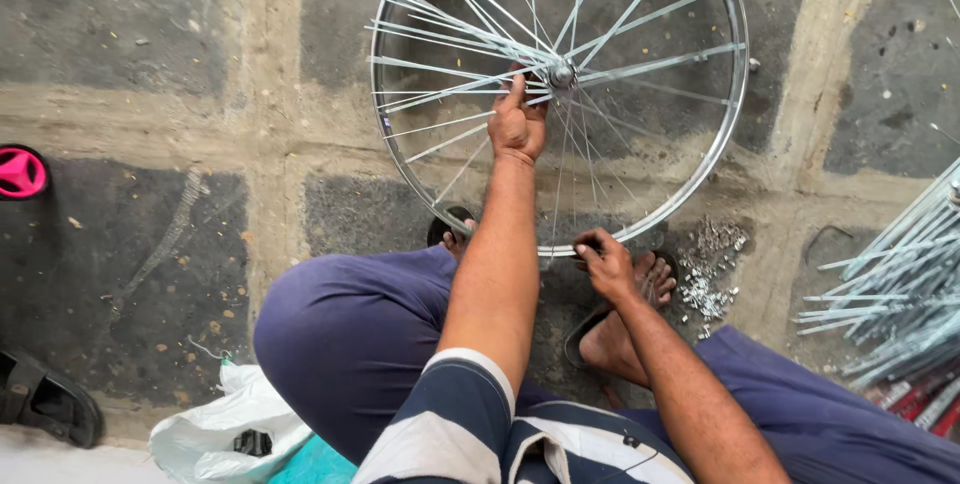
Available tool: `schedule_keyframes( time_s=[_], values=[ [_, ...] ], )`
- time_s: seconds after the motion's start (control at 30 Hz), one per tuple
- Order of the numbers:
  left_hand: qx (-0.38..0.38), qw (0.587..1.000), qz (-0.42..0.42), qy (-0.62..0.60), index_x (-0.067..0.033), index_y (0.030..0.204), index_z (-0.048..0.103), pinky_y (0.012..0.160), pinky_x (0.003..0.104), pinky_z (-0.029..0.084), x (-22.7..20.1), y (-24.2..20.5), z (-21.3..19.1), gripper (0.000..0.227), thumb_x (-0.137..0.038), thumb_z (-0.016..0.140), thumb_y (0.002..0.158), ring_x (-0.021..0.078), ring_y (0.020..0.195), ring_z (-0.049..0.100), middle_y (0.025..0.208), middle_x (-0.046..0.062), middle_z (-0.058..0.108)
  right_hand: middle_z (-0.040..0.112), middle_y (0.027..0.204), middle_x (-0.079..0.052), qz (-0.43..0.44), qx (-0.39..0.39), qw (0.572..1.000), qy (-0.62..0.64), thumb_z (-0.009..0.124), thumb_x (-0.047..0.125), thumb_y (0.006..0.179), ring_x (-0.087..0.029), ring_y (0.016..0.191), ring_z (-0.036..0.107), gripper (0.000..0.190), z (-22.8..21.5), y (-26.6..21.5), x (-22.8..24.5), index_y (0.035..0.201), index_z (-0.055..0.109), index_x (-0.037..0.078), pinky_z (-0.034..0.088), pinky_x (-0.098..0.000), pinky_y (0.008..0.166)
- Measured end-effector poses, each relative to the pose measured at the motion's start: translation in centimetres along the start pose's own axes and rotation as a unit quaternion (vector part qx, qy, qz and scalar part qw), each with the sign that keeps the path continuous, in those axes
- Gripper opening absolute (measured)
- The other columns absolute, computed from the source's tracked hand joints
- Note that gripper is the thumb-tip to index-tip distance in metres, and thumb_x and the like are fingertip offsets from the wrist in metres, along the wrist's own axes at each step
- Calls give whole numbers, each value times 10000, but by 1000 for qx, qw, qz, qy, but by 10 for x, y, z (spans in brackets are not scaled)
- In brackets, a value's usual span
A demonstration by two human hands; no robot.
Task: The person sits on the floor and installs spokes into a bicycle wheel rim, threading them through the hub and securing them with nipples. The person repeatedly picks up spokes and nipples, inserts them, and tightens them by hand.
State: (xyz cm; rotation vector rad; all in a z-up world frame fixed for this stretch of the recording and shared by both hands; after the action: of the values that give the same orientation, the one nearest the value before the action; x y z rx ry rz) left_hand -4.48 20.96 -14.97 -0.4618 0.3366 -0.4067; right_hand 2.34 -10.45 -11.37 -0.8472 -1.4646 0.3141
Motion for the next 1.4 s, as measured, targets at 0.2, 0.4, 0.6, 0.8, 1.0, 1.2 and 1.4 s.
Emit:
schedule_keyframes(
  time_s=[0.2,0.4,0.6,0.8,1.0,1.2,1.4],
  values=[
    [-41,995,84,19,-44,1252,686,968,368,541,2,-7,2,257,-28,648,999,209,1035,669,1145,91,697,770,927,-64,-48,-57,994,-75,686,88,927,-144,853,722,165,-24,-1,17,1074,745,41,589,-295,789],
    [-282,923,211,155,2,1275,692,838,335,463,-50,-60,-14,332,-199,759,1019,208,935,579,1119,136,649,780,971,-61,-18,-126,974,-189,717,128,909,-169,908,727,196,-56,-3,38,1099,761,104,564,-325,833],
    [-373,709,114,587,-48,1192,612,696,364,504,-35,-160,6,522,-455,750,896,218,846,654,1010,109,676,762,1008,-133,-193,-151,934,-259,695,97,916,-273,953,739,167,-60,-17,84,1074,748,91,571,-370,858],
    [-34,671,-168,721,-24,913,802,584,377,481,47,-177,-19,390,-404,719,936,179,627,598,748,101,674,733,1013,-130,-275,-127,887,-350,622,30,839,-362,931,703,275,-30,-33,86,1084,723,105,567,-448,800],
    [6,731,10,683,-52,1039,708,827,422,536,68,-193,-13,255,-264,719,898,239,936,679,1023,136,732,736,1022,-172,-255,-146,913,-283,599,15,841,-359,964,721,305,-44,-31,74,1092,753,93,574,-420,852],
    [68,465,185,863,-63,1058,638,886,522,460,54,-216,15,358,-249,767,781,443,1081,602,1102,210,685,771,965,-138,-209,-180,945,-176,703,51,894,-255,891,750,167,-80,-26,68,1050,763,56,575,-358,817],
    [94,560,-63,821,-70,1066,555,854,543,494,103,-195,-27,345,-322,715,893,437,1003,667,992,209,714,752,939,-38,-119,-144,982,-6,737,21,888,-95,850,688,148,-100,-31,40,1036,745,18,563,-258,781]
  ],
)
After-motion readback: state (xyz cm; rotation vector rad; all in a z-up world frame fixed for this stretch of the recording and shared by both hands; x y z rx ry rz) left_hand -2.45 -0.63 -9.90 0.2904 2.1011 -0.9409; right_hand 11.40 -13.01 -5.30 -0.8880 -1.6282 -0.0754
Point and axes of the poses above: each hand's wrist, its own y-axis towards the middle knuckle, its own z-axis out of the palm, x = y × z, the point moved 8 cm from there along y, towards the middle knuckle
